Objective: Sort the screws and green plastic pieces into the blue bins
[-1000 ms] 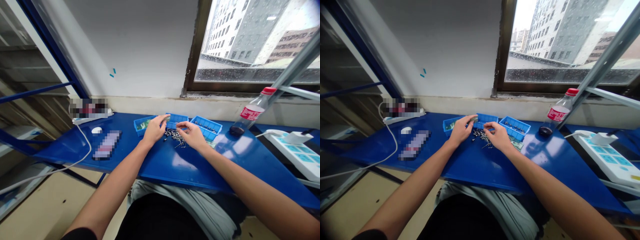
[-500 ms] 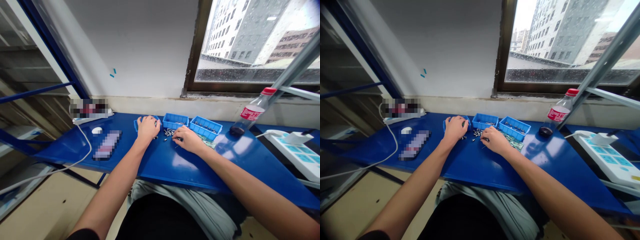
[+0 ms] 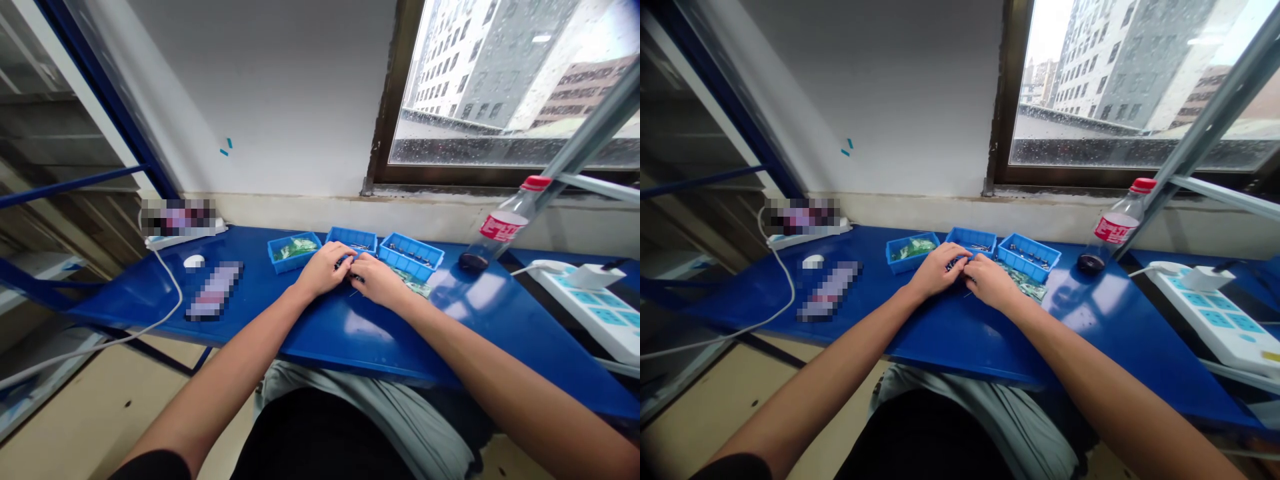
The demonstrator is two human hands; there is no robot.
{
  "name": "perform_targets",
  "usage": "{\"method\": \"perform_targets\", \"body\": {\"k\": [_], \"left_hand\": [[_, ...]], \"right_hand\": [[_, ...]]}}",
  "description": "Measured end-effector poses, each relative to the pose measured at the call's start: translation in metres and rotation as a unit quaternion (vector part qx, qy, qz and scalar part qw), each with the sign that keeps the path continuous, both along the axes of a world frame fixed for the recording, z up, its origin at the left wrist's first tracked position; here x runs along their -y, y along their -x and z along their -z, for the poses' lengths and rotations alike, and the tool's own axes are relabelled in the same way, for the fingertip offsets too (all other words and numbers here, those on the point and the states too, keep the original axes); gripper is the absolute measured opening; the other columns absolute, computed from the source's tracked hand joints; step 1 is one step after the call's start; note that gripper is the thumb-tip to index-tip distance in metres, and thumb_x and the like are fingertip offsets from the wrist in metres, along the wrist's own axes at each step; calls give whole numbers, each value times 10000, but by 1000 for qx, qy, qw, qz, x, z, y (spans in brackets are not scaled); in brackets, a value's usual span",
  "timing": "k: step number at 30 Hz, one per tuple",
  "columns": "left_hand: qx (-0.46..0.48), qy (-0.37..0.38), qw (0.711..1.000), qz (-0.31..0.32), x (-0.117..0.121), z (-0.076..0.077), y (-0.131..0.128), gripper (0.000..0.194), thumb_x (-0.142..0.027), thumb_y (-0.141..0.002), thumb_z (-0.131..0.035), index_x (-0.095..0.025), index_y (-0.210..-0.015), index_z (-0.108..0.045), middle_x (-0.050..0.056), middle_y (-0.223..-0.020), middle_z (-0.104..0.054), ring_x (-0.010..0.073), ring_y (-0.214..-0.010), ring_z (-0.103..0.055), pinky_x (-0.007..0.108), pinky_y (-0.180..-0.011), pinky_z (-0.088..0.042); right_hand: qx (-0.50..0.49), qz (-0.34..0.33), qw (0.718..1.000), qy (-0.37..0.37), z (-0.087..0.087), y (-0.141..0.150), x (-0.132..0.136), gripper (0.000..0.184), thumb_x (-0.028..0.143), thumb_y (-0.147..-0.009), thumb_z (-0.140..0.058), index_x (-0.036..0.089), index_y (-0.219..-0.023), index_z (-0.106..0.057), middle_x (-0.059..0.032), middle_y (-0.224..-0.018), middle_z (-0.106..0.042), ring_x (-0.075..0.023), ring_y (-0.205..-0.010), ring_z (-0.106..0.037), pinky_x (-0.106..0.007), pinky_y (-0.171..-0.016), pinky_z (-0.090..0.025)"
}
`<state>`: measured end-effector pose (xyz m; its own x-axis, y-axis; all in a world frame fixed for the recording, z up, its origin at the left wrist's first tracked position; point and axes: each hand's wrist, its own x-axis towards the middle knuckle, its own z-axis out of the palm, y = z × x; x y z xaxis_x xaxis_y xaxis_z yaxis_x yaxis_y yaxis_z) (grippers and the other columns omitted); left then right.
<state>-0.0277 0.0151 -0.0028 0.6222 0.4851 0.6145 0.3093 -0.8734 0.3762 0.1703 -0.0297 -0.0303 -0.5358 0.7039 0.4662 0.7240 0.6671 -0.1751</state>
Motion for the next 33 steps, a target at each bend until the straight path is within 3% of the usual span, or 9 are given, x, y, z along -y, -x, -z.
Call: {"method": "perform_targets", "body": {"k": [8, 15, 20, 28, 33], "left_hand": [[29, 30, 999, -30, -3, -3, 4, 243, -272, -1046, -535, -169, -1104, -748, 102, -1136, -777, 250, -1076, -689, 415, -1019, -528], [40, 79, 995, -43, -4, -4, 5, 256, -228, -1027, -534, -173, -1129, -761, 94, -1160, -790, 235, -1069, -730, 371, -962, -561], [7, 88, 996, -11, -2, -3, 5, 272, -151, -932, -628, -172, -1155, -782, 88, -1160, -806, 230, -1028, -756, 349, -928, -583], [34, 132, 990, -23, 0, -7, 4, 238, -207, -946, -670, -190, -1128, -824, 80, -1139, -827, 249, -1042, -787, 364, -948, -605], [35, 133, 990, -13, -1, -6, 5, 250, -172, -931, -666, -204, -1118, -828, 69, -1141, -827, 254, -1043, -790, 385, -958, -614]], "right_hand": [[-1, -17, 1000, -11, -4, 3, 2, 178, 61, -924, -591, 208, -959, -685, -86, -927, -721, -285, -1004, -631, -423, -929, -551], [-201, 36, 978, -34, -8, 6, 6, 252, 110, -929, -585, 222, -1116, -712, -78, -1022, -695, -216, -849, -682, -370, -825, -591], [-322, 67, 944, -4, -11, 7, 7, 148, 239, -952, -654, 238, -1011, -790, -77, -1018, -736, -214, -842, -728, -379, -817, -641], [-372, 109, 920, 51, -12, 8, 10, 142, 321, -908, -719, 216, -974, -789, -69, -960, -814, -237, -825, -780, -404, -834, -656], [-329, 111, 938, 13, -11, 7, 7, 88, 268, -892, -691, 217, -934, -748, -68, -933, -793, -231, -804, -753, -404, -803, -644]]}}
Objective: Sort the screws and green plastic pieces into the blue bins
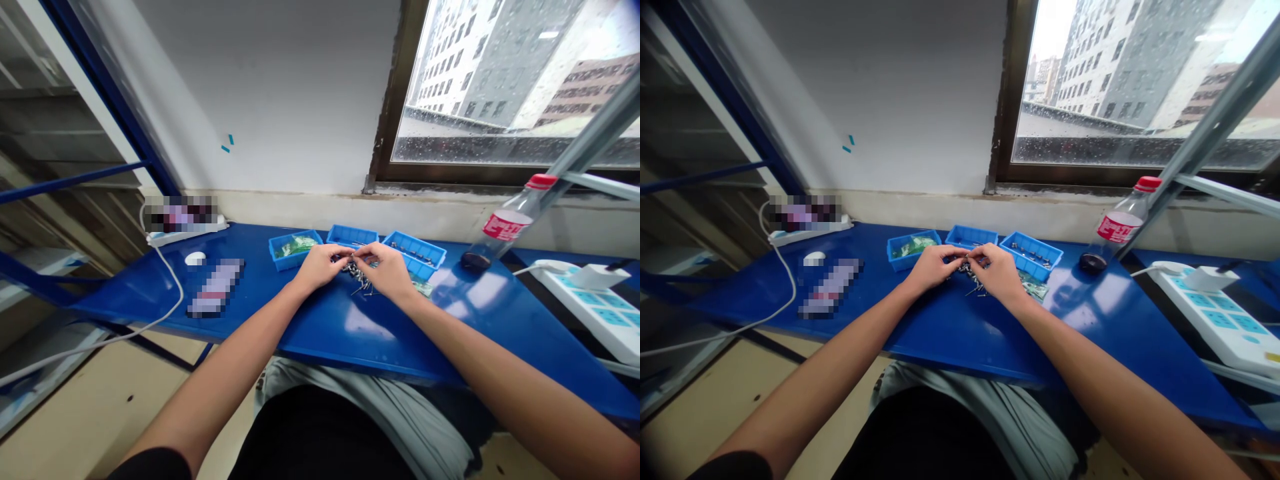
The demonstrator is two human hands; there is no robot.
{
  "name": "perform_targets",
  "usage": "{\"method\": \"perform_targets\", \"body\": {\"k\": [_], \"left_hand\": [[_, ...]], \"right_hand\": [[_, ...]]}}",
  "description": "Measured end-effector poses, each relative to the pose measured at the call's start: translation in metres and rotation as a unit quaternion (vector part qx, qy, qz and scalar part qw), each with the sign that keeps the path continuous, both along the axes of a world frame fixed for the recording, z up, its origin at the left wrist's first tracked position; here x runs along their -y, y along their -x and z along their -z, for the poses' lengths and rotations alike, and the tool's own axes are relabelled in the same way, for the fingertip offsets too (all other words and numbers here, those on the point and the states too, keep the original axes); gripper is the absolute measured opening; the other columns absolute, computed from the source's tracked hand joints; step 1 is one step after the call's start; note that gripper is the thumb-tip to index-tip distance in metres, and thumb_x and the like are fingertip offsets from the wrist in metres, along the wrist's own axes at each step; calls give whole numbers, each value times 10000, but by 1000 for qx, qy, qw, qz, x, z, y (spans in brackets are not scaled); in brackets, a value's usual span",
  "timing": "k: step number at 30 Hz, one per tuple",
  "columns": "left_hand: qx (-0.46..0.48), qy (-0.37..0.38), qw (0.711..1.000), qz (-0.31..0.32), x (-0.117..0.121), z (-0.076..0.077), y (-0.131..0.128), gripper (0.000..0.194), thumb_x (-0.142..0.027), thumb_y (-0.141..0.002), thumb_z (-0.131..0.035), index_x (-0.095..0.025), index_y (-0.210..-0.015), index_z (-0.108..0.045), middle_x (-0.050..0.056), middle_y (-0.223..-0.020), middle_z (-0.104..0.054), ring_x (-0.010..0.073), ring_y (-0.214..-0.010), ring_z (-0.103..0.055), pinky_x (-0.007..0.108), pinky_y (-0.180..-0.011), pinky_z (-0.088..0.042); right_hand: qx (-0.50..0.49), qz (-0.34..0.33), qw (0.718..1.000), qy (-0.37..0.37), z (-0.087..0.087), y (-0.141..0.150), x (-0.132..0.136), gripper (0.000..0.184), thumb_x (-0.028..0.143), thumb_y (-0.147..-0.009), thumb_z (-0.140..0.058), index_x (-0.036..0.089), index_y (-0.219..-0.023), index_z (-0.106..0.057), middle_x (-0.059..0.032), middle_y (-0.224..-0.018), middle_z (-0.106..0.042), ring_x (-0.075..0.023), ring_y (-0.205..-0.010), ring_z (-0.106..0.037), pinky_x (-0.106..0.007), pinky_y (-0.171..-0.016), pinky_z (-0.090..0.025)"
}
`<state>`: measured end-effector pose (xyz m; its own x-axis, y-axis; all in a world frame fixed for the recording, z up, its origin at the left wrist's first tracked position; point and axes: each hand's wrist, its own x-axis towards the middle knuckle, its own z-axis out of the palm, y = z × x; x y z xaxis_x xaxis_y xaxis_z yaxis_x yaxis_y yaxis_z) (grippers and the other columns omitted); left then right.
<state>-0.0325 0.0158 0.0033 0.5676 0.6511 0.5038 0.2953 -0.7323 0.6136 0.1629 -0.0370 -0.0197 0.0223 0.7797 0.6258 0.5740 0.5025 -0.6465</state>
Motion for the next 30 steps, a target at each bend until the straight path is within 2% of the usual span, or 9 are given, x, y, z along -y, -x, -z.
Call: {"method": "perform_targets", "body": {"k": [3, 6, 8, 10, 12, 14, 18, 23, 30], "left_hand": [[-1, 4, 1000, 5, 1, 3, 0, 351, -176, -935, -654, -212, -1263, -775, 68, -1158, -824, 240, -1015, -793, 375, -952, -615], [-1, 17, 1000, -3, 2, 4, -1, 594, -183, -942, -642, -220, -1529, -566, 47, -1108, -833, 204, -932, -790, 331, -904, -609], [3, 23, 1000, -1, 4, 3, -1, 664, -205, -960, -625, -212, -1602, -460, 35, -1075, -835, 189, -910, -781, 310, -894, -595], [2, 25, 1000, -2, 5, 1, -1, 578, -270, -991, -609, -190, -1556, -521, 50, -1079, -832, 192, -892, -773, 304, -868, -586], [-11, 24, 1000, -3, 6, -1, -1, 424, -353, -1022, -585, -178, -1398, -673, 72, -1110, -825, 206, -901, -766, 303, -829, -576], [-25, 25, 999, -1, 5, -2, 0, 358, -415, -1040, -565, -178, -1210, -774, 76, -1108, -824, 221, -922, -762, 306, -807, -564], [-30, 33, 999, 4, 2, 0, 2, 322, -406, -1027, -589, -174, -1023, -812, 58, -980, -832, 220, -875, -759, 314, -814, -557], [-16, 47, 998, -25, 4, -1, 1, 210, -308, -956, -666, -169, -994, -818, 58, -961, -834, 223, -858, -765, 311, -790, -566], [-8, 57, 998, -20, 2, -2, 1, 210, -300, -956, -675, -185, -1053, -822, 64, -997, -840, 234, -865, -782, 338, -817, -601]], "right_hand": [[26, -2, 999, -19, 1, -1, -1, 73, 233, -888, -674, 211, -948, -708, -68, -917, -767, -227, -795, -730, -397, -791, -624], [52, -5, 998, -43, 1, -2, -1, 201, 181, -879, -645, 196, -1072, -699, -75, -937, -734, -225, -801, -700, -388, -784, -605], [71, -5, 996, -53, 1, -2, -2, 260, 154, -872, -626, 192, -1114, -712, -77, -941, -707, -217, -778, -670, -384, -776, -594], [79, 0, 996, -51, 1, -2, -2, 226, 152, -873, -623, 198, -1061, -739, -70, -917, -687, -209, -744, -647, -381, -761, -584], [64, 9, 997, -37, 1, -1, -2, 157, 177, -877, -640, 201, -988, -749, -63, -887, -684, -206, -724, -648, -378, -737, -578], [29, 6, 999, -15, 1, -1, -2, 119, 202, -875, -665, 199, -968, -740, -55, -865, -703, -210, -730, -672, -370, -721, -582], [-14, -24, 999, 21, 2, -1, -2, 99, 222, -871, -692, 211, -966, -717, -48, -885, -755, -219, -787, -722, -370, -755, -612], [19, -34, 999, 3, 3, -5, -4, 136, 214, -901, -662, 223, -1009, -745, -58, -985, -768, -224, -865, -750, -381, -810, -637], [7, -42, 999, 19, 2, -1, -2, 166, 245, -929, -640, 230, -1050, -753, -66, -1029, -792, -241, -905, -772, -402, -836, -654]]}}
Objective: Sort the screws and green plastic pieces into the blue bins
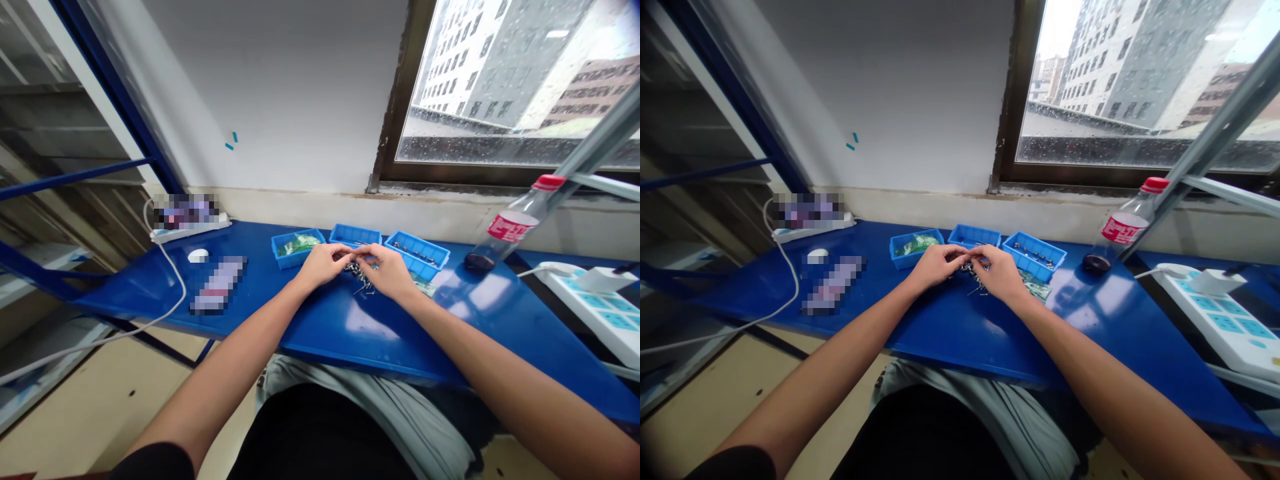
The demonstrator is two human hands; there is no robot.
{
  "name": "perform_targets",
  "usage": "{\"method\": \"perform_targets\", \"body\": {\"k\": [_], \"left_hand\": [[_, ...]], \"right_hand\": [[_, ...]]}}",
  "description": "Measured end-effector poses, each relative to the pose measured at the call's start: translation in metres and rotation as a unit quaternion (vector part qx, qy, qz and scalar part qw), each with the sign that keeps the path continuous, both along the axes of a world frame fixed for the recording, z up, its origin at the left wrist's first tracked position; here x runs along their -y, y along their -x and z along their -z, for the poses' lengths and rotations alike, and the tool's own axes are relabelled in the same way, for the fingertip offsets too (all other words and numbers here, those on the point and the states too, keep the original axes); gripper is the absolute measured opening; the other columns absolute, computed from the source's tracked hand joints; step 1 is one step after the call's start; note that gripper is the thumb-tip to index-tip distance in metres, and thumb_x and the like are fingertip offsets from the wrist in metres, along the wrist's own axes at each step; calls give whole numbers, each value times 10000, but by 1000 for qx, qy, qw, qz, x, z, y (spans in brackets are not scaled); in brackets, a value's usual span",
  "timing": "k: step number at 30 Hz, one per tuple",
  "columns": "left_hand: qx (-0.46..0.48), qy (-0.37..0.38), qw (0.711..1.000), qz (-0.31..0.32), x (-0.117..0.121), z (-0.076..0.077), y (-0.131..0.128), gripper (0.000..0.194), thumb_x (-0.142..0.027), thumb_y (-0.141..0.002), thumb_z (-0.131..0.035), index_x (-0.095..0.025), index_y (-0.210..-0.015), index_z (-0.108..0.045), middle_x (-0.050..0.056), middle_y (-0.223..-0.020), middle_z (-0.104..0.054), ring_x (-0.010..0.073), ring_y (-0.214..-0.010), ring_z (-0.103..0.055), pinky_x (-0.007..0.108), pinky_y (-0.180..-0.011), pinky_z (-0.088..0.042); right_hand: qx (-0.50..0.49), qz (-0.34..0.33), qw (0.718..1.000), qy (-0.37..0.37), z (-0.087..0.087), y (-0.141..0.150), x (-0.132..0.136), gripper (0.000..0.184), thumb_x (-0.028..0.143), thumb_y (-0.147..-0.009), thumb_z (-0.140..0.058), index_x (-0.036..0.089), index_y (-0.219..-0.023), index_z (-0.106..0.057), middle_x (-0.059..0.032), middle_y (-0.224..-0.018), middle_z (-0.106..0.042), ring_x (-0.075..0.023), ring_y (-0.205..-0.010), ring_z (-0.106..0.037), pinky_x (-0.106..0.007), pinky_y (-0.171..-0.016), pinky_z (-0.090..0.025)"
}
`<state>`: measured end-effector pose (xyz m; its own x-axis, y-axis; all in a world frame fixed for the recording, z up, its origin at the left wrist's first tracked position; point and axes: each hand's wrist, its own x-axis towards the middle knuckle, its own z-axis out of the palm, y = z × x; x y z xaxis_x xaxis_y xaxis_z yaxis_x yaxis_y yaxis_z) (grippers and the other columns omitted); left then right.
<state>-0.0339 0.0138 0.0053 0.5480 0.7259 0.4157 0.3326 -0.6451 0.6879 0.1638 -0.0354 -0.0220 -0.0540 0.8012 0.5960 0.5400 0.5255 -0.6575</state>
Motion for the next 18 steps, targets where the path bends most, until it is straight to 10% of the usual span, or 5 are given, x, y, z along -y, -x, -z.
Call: {"method": "perform_targets", "body": {"k": [18], "left_hand": [[70, 20, 997, 28, -8, 15, -5, 329, -173, -900, -721, -177, -1228, -710, 78, -1034, -828, 213, -895, -804, 360, -879, -654]], "right_hand": [[-82, 8, 995, 48, 4, -3, -4, 217, 351, -855, -756, 210, -1010, -699, -70, -919, -776, -229, -834, -756, -403, -786, -661]]}}
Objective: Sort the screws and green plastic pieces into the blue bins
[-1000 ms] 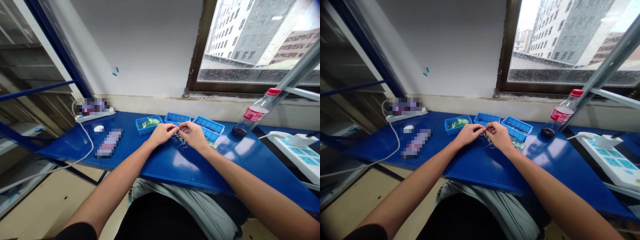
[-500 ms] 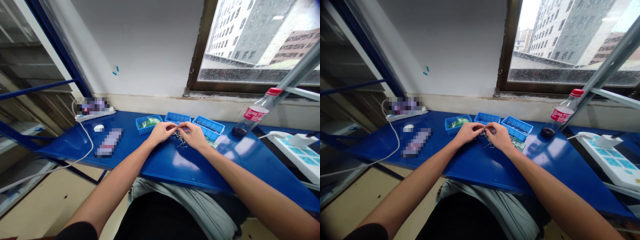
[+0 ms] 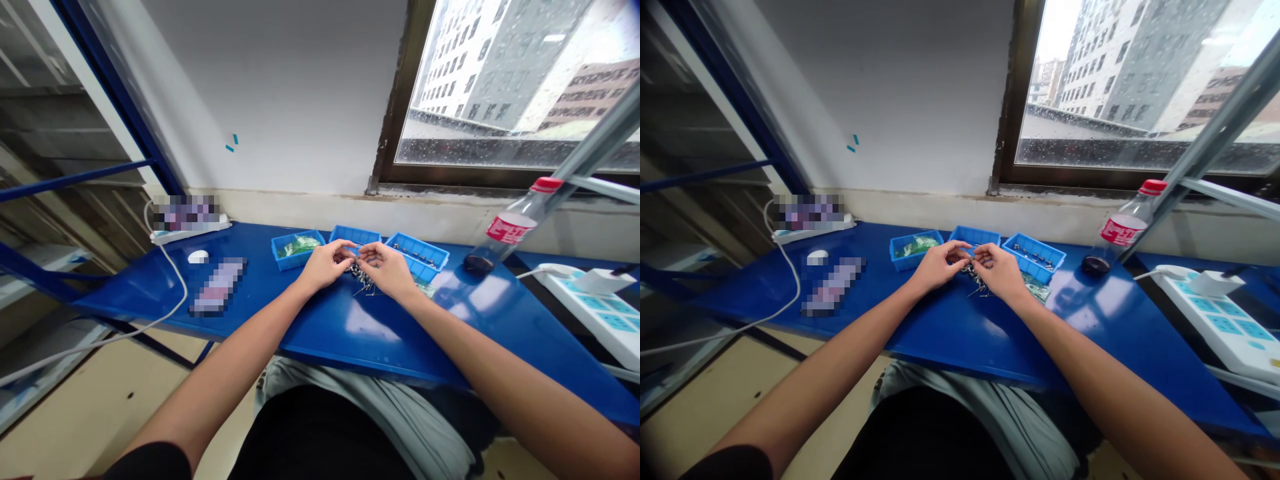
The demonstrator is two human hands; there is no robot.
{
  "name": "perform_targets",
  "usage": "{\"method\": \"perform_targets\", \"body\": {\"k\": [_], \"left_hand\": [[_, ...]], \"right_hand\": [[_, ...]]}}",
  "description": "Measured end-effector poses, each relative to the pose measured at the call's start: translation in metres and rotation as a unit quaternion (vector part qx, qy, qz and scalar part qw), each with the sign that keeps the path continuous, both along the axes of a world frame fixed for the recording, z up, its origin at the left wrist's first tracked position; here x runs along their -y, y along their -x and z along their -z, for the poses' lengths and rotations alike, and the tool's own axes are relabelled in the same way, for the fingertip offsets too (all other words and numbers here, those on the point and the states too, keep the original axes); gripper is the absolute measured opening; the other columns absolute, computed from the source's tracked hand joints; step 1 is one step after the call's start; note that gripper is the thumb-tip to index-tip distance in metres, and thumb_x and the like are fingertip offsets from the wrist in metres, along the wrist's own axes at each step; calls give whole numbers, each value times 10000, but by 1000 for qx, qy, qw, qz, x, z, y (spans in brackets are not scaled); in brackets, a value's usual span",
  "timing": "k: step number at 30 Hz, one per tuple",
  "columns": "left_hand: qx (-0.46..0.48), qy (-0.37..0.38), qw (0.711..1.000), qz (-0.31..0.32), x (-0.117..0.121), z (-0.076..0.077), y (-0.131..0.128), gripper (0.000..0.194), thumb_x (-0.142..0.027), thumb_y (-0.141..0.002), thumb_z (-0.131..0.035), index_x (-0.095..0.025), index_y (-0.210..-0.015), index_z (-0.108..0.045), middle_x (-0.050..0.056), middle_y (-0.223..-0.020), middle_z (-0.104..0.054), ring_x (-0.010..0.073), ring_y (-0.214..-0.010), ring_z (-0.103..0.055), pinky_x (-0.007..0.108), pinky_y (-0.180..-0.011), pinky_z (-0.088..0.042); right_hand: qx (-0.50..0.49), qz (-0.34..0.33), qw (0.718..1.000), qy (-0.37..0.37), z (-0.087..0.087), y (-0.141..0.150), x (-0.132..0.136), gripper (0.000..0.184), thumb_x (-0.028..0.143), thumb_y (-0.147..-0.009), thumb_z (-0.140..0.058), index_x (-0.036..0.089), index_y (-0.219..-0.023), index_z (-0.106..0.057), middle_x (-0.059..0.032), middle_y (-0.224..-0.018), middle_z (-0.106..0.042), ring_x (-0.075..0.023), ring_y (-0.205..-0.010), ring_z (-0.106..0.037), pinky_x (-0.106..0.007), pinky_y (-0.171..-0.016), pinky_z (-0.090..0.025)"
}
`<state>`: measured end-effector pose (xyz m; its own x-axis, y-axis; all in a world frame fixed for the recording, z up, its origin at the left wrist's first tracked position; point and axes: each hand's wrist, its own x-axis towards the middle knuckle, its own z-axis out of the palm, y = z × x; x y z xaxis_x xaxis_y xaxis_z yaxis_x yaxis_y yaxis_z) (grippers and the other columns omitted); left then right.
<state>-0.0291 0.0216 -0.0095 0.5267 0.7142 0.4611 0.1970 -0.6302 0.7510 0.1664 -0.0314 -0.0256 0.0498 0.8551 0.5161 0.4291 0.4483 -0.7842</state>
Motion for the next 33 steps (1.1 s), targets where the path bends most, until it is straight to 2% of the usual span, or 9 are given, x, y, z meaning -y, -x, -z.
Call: {"method": "perform_targets", "body": {"k": [5, 11, 16, 20, 23, 29, 33], "left_hand": [[30, 47, 998, -18, 2, -3, 0, 352, -174, -906, -740, -169, -1256, -701, 96, -1066, -837, 245, -1001, -815, 382, -956, -651], [55, 58, 997, -17, -1, -1, 2, 352, -204, -950, -696, -183, -1302, -694, 114, -1164, -818, 268, -1114, -790, 438, -1032, -628], [103, 72, 992, -5, -8, 2, 0, 350, -211, -930, -731, -156, -1270, -669, 125, -1116, -811, 233, -1037, -791, 389, -968, -631], [127, 53, 989, -56, -16, 4, 1, 420, -279, -835, -855, -152, -1199, -688, 92, -1002, -777, 193, -908, -755, 315, -848, -608], [135, 48, 987, -77, -19, 4, 2, 421, -319, -810, -881, -153, -1154, -707, 64, -934, -741, 168, -845, -718, 288, -809, -583], [142, 56, 985, -77, -18, 2, 2, 408, -310, -813, -874, -158, -1152, -704, 60, -932, -734, 166, -846, -715, 289, -814, -580], [166, 96, 980, -43, -15, 1, 2, 378, -223, -848, -825, -150, -1186, -675, 112, -1047, -784, 202, -966, -763, 337, -912, -605]], "right_hand": [[-62, -2, 998, 11, 1, 0, -1, 291, 383, -841, -797, 213, -1045, -678, -83, -956, -787, -246, -895, -774, -440, -863, -667], [-118, -65, 990, 40, 2, 3, 2, 343, 421, -879, -794, 222, -1123, -659, -110, -1124, -802, -272, -1063, -787, -477, -972, -655], [-100, -40, 994, 30, 0, 4, 2, 337, 457, -912, -774, 219, -1131, -677, -108, -1084, -798, -266, -1013, -785, -436, -889, -669], [-67, -9, 998, 18, 1, 2, 0, 359, 498, -921, -758, 204, -1117, -698, -98, -987, -784, -249, -907, -767, -415, -825, -658], [-55, -1, 998, 17, 3, 1, -1, 350, 491, -924, -748, 206, -1123, -706, -93, -974, -774, -248, -898, -754, -405, -804, -651], [-49, -4, 999, 20, 3, 1, -2, 322, 475, -928, -730, 214, -1116, -712, -88, -955, -762, -250, -874, -744, -421, -811, -644], [-45, -4, 999, 22, 3, 1, -2, 314, 463, -935, -717, 210, -1121, -706, -82, -940, -756, -241, -853, -737, -405, -784, -635]]}}
